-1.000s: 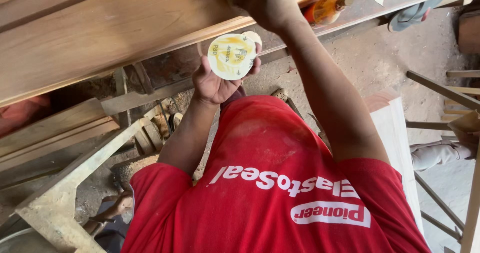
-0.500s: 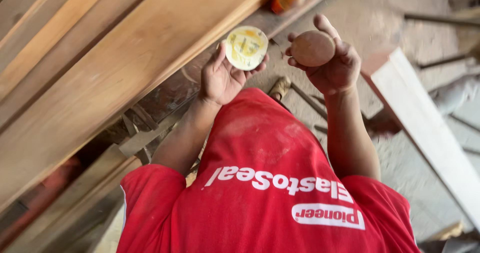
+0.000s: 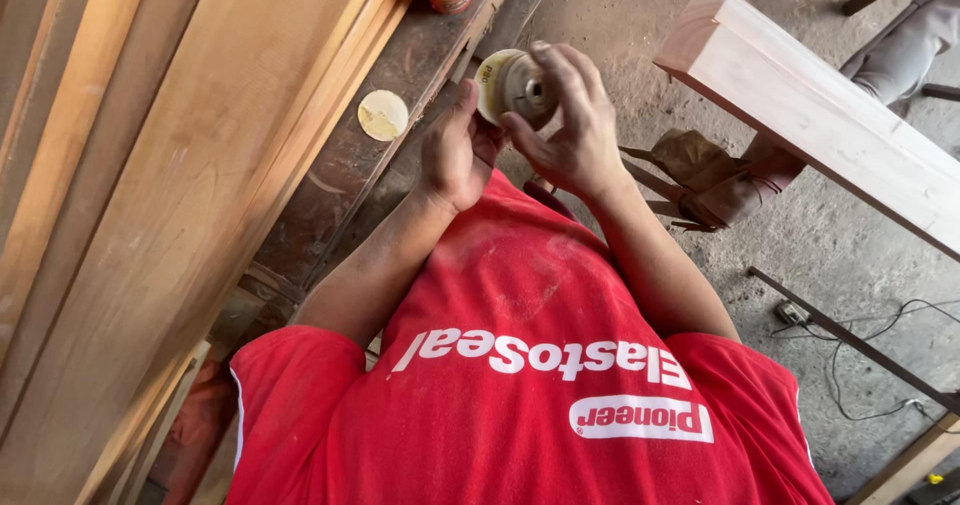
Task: The person cuts a circular sanding disc from a sheet using scissors, then pours liquid from a bottle onto multiple discs and stacks them together. The person handles the discs and bottle repeatedly, preparing them for use.
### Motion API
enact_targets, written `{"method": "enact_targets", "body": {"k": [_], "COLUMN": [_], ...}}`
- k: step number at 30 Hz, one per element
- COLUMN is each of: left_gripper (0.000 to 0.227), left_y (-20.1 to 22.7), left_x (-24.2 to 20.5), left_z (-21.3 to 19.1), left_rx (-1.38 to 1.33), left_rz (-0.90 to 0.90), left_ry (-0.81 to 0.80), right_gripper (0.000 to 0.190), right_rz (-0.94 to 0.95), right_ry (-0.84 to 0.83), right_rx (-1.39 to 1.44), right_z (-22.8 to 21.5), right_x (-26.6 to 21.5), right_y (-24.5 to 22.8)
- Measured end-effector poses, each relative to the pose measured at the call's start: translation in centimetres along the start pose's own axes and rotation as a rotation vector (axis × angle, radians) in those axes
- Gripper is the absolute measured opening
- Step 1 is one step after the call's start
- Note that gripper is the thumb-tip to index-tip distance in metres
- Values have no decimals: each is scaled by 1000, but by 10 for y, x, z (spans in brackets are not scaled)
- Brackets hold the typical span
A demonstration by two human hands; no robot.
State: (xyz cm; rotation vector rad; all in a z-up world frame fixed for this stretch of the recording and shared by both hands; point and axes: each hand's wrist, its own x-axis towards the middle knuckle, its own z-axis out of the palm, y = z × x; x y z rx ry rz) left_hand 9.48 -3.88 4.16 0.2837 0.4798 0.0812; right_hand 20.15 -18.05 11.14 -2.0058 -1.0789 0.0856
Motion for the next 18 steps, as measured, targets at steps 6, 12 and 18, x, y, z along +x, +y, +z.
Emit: {"method": "enact_targets", "body": {"k": [6,12,18], "left_gripper": [51,46,32], "left_y": [-28,-53,-72], "left_x": [-4,-3,2], "left_z": [29,37,34], "left_rx": [81,176,411], "left_rz": [101,143,276], "left_ry": [-64,-107,-184], "right_gripper": [71,67,64], "right_rz": [42,200,173], "right_ry": [0,30,111], "right_rx": [-37,196,317], "right_z": [-25,-48,-57], "right_x": [-13,-20,-31], "right_y": [2,3,-2]}}
